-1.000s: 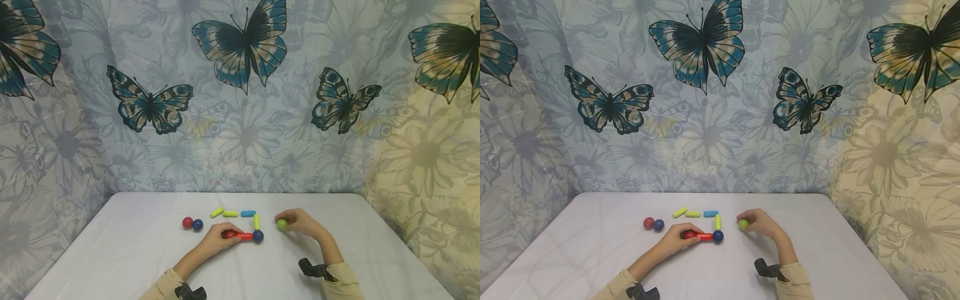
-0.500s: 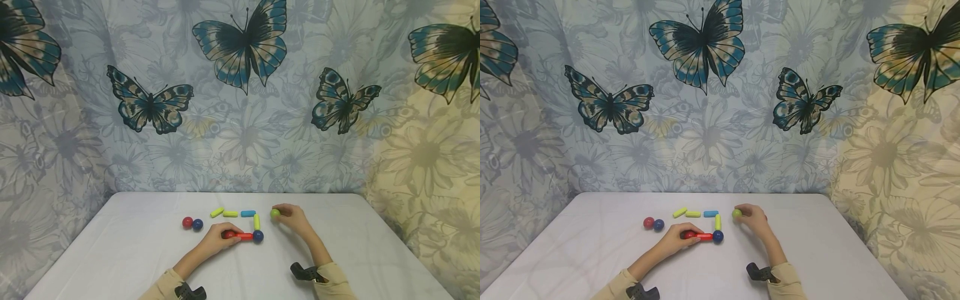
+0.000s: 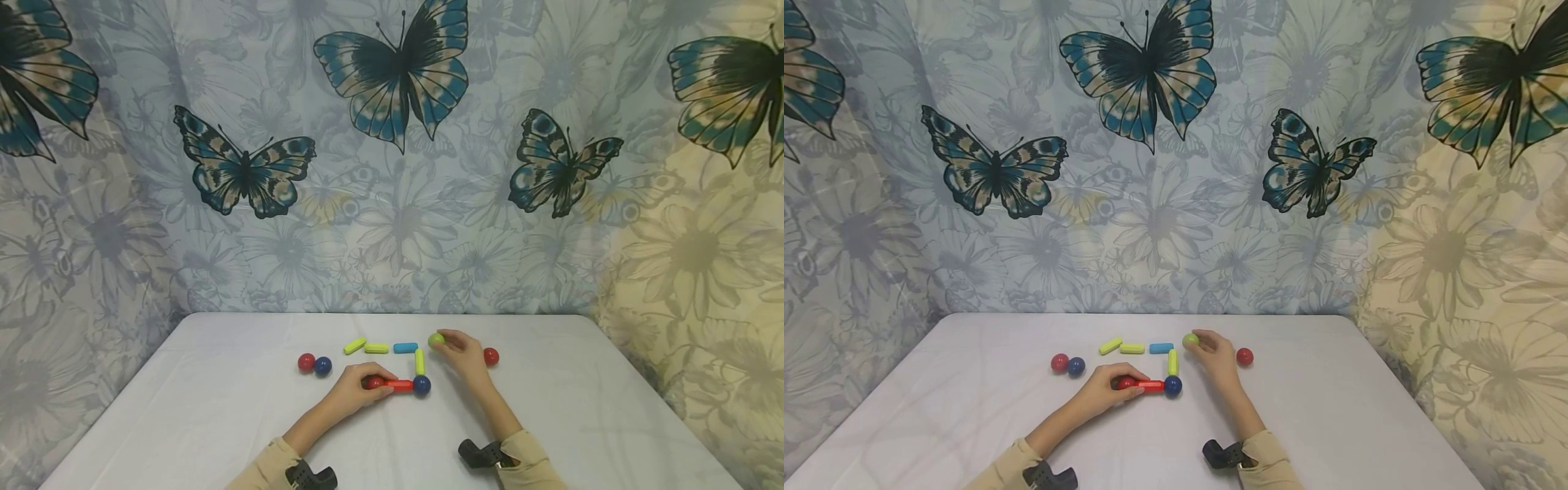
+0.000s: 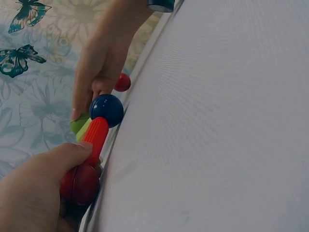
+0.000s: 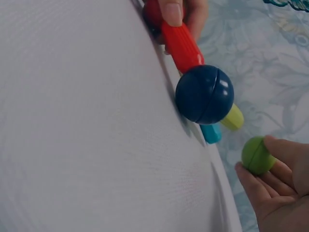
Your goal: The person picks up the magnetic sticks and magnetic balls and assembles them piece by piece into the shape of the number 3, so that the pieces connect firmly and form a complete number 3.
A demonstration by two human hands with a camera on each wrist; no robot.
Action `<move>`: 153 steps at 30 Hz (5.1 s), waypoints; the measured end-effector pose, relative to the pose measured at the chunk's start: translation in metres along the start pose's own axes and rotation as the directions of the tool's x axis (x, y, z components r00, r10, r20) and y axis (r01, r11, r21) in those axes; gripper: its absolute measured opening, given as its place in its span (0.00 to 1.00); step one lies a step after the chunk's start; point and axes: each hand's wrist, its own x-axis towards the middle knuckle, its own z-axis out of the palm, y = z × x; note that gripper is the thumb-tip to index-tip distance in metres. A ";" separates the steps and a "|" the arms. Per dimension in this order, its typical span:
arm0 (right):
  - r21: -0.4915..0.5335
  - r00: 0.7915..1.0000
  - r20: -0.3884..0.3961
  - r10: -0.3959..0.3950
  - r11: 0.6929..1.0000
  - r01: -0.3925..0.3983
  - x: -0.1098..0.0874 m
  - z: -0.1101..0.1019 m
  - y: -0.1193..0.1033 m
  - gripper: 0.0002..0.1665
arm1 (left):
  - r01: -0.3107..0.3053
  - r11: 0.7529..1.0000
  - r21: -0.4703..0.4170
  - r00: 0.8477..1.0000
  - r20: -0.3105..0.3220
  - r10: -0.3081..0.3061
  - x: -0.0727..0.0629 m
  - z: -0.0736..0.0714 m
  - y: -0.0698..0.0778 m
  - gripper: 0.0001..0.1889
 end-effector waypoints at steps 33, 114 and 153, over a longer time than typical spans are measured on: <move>0.077 0.998 0.049 -0.031 0.997 0.027 -0.010 0.019 -0.004 0.23 | -0.009 1.000 -0.016 1.000 0.028 0.010 -0.001 -0.001 0.004 0.11; -0.346 0.976 0.117 -0.182 0.914 0.212 0.001 0.060 -0.025 0.24 | -0.035 0.999 -0.037 0.999 0.025 0.036 -0.001 0.000 0.003 0.09; -0.379 0.902 0.388 -0.190 0.859 0.344 0.006 0.083 -0.037 0.13 | -0.029 0.999 -0.019 1.000 0.004 0.029 0.001 0.001 0.000 0.09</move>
